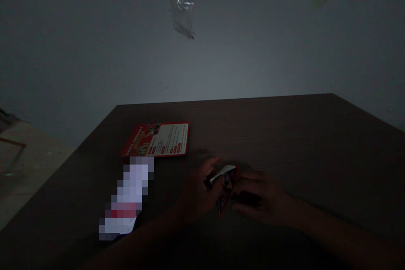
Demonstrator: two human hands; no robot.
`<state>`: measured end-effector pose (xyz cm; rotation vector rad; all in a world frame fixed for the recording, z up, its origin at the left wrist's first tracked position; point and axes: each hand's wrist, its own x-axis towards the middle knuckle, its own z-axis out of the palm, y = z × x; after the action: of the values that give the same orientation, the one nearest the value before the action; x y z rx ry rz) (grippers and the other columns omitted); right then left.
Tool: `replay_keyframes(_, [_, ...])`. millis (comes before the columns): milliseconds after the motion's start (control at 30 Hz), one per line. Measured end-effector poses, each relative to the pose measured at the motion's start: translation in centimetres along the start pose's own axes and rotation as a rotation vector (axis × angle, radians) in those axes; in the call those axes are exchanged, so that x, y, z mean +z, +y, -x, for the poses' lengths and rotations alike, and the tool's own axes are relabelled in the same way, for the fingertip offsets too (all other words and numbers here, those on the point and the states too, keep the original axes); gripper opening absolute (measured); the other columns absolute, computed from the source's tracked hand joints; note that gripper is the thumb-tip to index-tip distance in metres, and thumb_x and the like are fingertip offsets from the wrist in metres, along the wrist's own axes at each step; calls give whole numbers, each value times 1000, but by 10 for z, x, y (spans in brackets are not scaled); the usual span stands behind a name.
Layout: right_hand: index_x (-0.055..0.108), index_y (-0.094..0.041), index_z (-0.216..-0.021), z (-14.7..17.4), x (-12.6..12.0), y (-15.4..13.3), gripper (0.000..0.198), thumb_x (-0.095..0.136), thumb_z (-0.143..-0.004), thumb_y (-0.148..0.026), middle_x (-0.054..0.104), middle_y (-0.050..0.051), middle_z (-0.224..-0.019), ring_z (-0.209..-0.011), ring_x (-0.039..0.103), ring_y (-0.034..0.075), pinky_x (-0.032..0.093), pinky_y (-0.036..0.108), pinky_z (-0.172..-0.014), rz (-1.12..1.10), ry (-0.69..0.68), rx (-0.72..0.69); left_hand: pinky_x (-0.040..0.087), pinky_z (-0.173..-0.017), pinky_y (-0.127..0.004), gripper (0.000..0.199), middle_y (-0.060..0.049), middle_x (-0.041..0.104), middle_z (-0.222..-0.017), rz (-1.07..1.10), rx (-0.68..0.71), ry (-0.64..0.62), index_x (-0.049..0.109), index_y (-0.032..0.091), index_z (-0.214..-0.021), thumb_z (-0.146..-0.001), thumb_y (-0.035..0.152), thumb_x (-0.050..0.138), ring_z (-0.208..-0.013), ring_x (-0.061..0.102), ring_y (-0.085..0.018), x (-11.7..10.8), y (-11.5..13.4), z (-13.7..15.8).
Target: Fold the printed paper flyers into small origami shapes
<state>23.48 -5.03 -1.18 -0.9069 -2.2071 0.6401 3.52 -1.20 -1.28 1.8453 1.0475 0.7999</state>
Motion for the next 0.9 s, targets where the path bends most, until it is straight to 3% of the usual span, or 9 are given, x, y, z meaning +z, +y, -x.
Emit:
replay_keyframes(233, [60,-21,-101,0,1,-4,24,66,-80,-31,65,2,-78,-71,58,15,43,29,-65,126,29,4,51,-74,-28,38,-6,67,-99,115,-55,15,48,19,-124,-86,21,51,-88,65,-18,2,-3,-1])
replay_keyframes(400, [55,-18,-111,-3,4,-13,34,65,-81,-31,68,6,-95,-83,61,18,45,33,-72,190,-21,-144,50,-74,-28,32,-6,67,-101,109,-111,65,50,18,-117,-86,18,49,-88,65,-18,4,4,-3])
replay_keyframes(567, [57,-17,-102,-3,6,-16,19,58,-83,-16,68,6,-88,-77,61,17,46,32,-68,236,64,-186,50,-73,-28,26,-6,66,-97,163,-105,21,52,17,-113,-88,23,49,-85,63,-18,5,8,-1])
replay_keyframes(667, [57,-17,-97,-3,5,-11,16,58,-81,-14,67,6,-79,-69,60,17,46,31,-63,216,146,-140,50,-65,-27,39,-8,63,-103,301,-119,-13,43,16,-125,-89,29,49,-79,61,-17,6,7,1])
replay_keyframes(767, [58,-18,-94,-3,1,-1,14,60,-80,-16,65,5,-73,-62,59,15,46,28,-57,174,234,-26,49,-60,-27,52,-7,61,-96,400,-86,-44,28,17,-137,-91,33,47,-67,58,-13,7,4,4])
replay_keyframes(900, [62,-18,-95,-3,-5,14,13,57,-84,-21,69,7,-82,-69,65,17,51,28,-61,161,307,181,48,-65,-29,57,-4,59,-89,339,-82,-26,20,19,-141,-92,31,46,-66,57,-12,6,5,5])
